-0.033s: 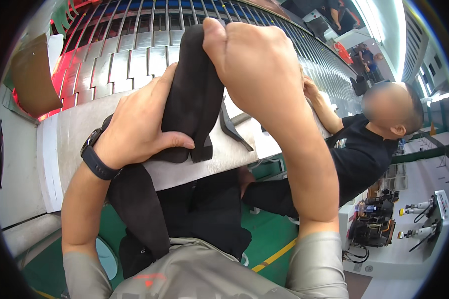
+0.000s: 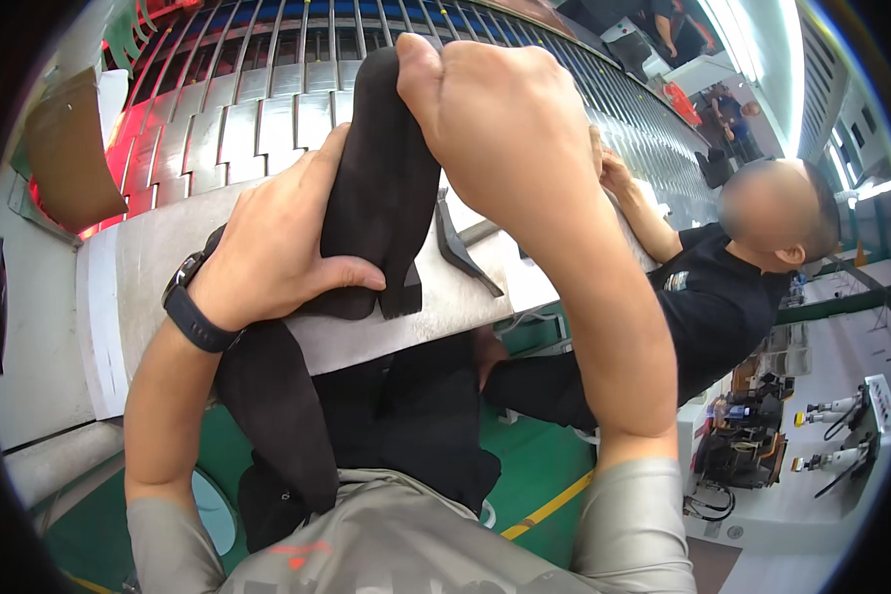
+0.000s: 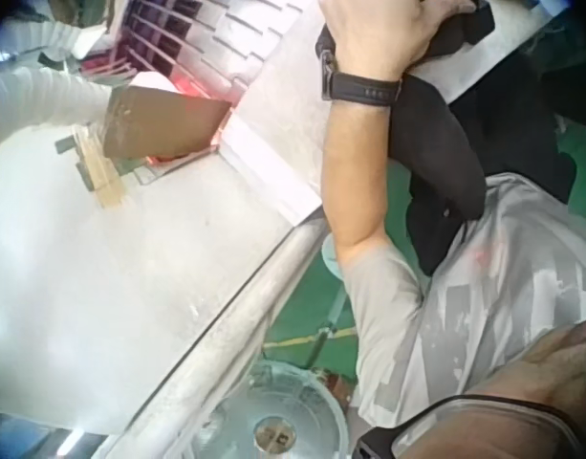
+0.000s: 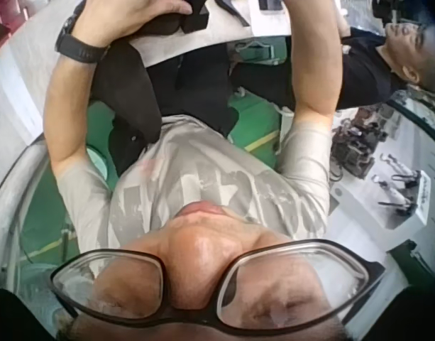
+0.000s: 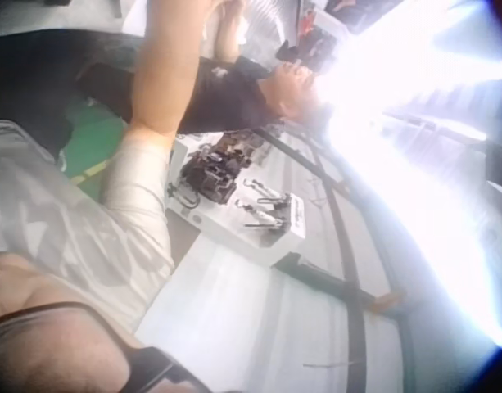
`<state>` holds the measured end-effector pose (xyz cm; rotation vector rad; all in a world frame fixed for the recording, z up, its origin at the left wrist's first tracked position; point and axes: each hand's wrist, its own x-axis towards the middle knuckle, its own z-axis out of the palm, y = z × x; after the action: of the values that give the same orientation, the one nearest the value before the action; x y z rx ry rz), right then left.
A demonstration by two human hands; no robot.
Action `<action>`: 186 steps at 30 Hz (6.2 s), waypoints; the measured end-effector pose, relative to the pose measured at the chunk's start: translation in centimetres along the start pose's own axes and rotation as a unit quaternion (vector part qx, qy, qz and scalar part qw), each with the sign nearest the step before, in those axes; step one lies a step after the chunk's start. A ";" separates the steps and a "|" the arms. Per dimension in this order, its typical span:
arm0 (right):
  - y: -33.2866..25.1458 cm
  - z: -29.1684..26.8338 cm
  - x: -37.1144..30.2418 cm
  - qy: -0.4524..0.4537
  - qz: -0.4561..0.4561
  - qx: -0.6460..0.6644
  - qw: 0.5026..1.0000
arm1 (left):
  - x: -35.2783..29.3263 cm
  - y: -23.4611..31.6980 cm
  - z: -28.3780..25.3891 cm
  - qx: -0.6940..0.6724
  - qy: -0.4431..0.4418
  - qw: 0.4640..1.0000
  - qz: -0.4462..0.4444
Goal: The person retrieves shoe soles and boot uppers from a conveyor, aligns and presses each sole onto a boot upper by hand, and places an assembled boot onto the conveyor.
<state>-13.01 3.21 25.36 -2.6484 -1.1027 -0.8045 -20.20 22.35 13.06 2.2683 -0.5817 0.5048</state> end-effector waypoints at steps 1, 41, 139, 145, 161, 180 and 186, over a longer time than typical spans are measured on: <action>0.2 0.1 0.1 0.006 -0.013 -0.017 1.000 | -0.1 -0.1 0.2 0.003 0.012 1.000 0.010; -4.6 10.4 -18.8 0.002 0.289 0.680 0.673 | 3.3 1.0 -12.1 0.124 -0.154 0.952 -0.233; -5.2 -3.0 -12.6 0.071 0.083 0.674 0.730 | -0.2 15.8 -13.3 0.153 -0.199 0.966 0.062; -5.3 -5.0 -15.4 -0.006 -0.047 0.698 0.715 | -3.2 20.9 -12.5 0.086 -0.320 0.940 -0.083; -12.1 -3.7 -19.9 0.238 -0.002 0.685 0.689 | -11.7 22.4 -9.3 0.109 -0.158 0.980 -0.050; -12.2 -4.1 -20.8 0.218 -0.049 0.637 0.738 | -11.2 22.3 -9.3 0.217 -0.187 0.957 0.037; -10.9 -3.0 -18.5 0.230 -0.102 0.570 0.782 | -8.6 20.8 -10.7 0.212 -0.262 0.941 0.009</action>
<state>-32.63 -1.29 17.35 -1.2548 -1.1780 -0.4870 -40.43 19.22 27.24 2.8367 -0.8131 0.0143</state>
